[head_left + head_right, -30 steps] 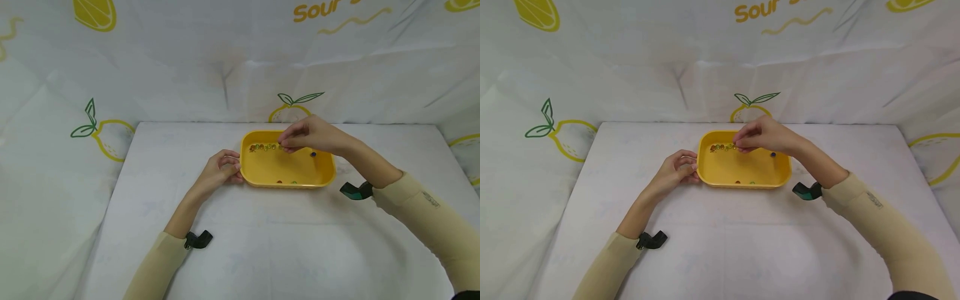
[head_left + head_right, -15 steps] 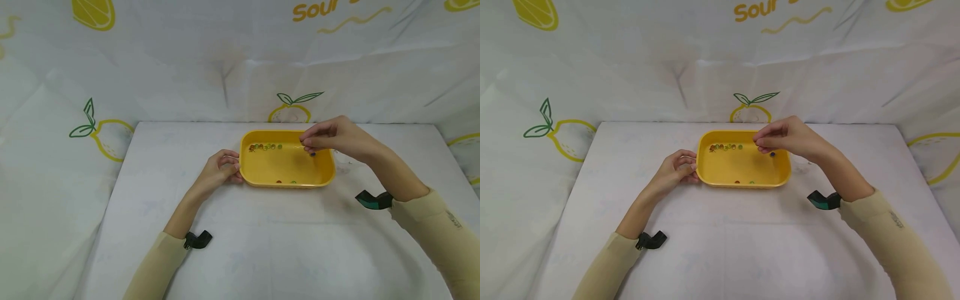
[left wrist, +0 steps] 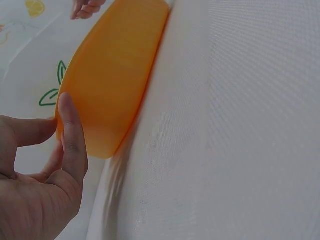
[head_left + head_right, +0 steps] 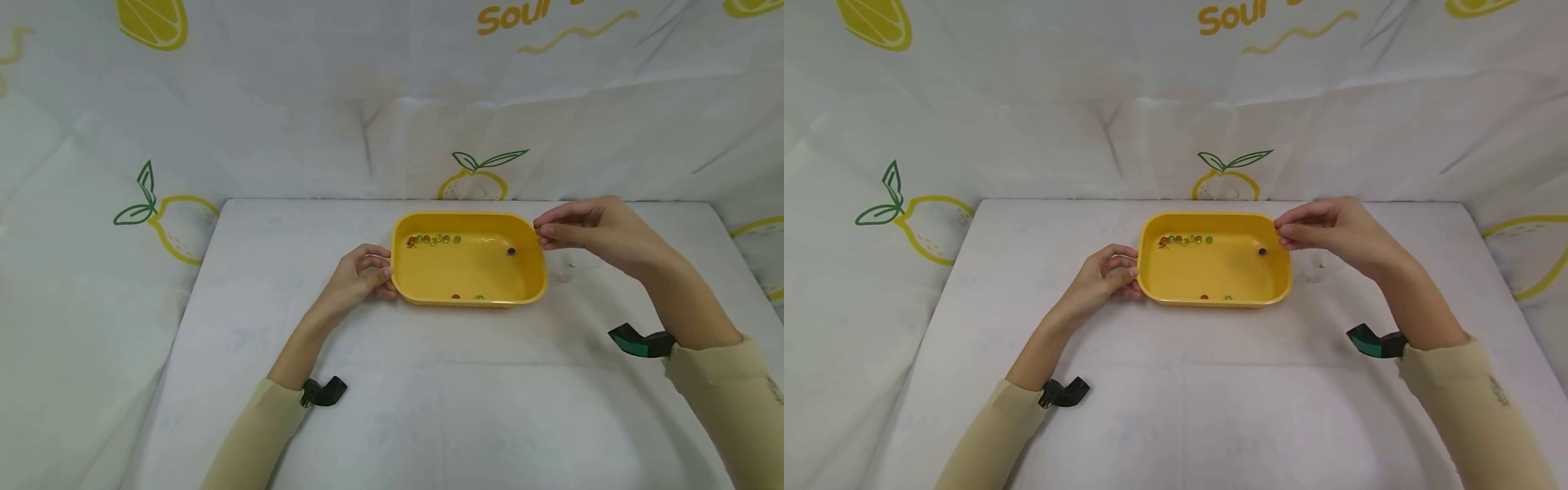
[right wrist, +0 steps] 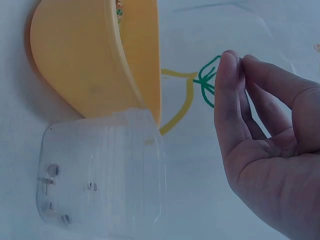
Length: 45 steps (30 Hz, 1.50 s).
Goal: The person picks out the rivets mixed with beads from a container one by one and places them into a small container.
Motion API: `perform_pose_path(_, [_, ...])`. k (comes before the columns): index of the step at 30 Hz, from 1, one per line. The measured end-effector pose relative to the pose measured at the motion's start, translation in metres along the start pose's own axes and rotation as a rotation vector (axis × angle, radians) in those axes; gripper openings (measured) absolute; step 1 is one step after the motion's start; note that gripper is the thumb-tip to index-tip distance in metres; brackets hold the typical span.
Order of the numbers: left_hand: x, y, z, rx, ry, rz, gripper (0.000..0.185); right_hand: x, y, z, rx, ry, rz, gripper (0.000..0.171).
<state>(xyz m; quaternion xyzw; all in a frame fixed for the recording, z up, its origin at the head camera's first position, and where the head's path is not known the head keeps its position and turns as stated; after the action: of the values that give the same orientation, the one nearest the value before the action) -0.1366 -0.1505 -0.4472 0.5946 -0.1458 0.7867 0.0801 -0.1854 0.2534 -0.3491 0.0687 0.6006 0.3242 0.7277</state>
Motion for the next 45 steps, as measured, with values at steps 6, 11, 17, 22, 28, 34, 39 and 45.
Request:
perform_pose_path(6, [0.0,0.0,-0.001,0.002,0.003,0.0,0.036,0.016,0.011,0.007,0.044,-0.023,0.011,0.034])
perform_pose_path(11, [0.001,0.0,0.0,0.001,-0.004,-0.011,0.037,0.027,0.019,0.011,0.061,-0.026,0.013,0.032])
perform_pose_path(17, [0.0,0.0,0.0,0.003,-0.002,-0.008,0.037,0.04,0.026,0.015,0.076,-0.061,0.0,0.03])
perform_pose_path(22, [-0.001,0.0,-0.001,0.003,-0.001,-0.006,0.036,0.049,0.028,0.016,0.069,-0.101,0.002,0.033])
perform_pose_path(28, [-0.001,0.0,-0.002,0.008,-0.001,-0.006,0.035,0.058,0.029,0.015,0.073,-0.116,-0.004,0.032])
perform_pose_path(34, [-0.002,0.001,-0.001,0.007,-0.005,-0.007,0.035,0.062,0.03,0.015,0.082,-0.136,-0.006,0.032])
perform_pose_path(39, [-0.003,0.002,-0.002,0.005,-0.008,-0.011,0.035,0.063,0.03,0.016,0.092,-0.13,-0.01,0.03])
perform_pose_path(45, [-0.002,0.001,-0.002,0.005,-0.003,-0.009,0.035,0.064,0.03,0.017,0.096,-0.136,-0.028,0.025])
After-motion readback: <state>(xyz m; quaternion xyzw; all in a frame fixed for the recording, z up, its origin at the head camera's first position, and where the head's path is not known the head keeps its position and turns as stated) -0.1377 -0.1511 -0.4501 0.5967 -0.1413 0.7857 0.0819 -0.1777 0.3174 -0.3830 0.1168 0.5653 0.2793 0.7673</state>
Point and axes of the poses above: each hand's wrist, its own z-axis away from the middle knuckle, its own y-axis out of the back of the hand, x = y × z, the point moved 2 cm from there along -z, towards the middle knuckle
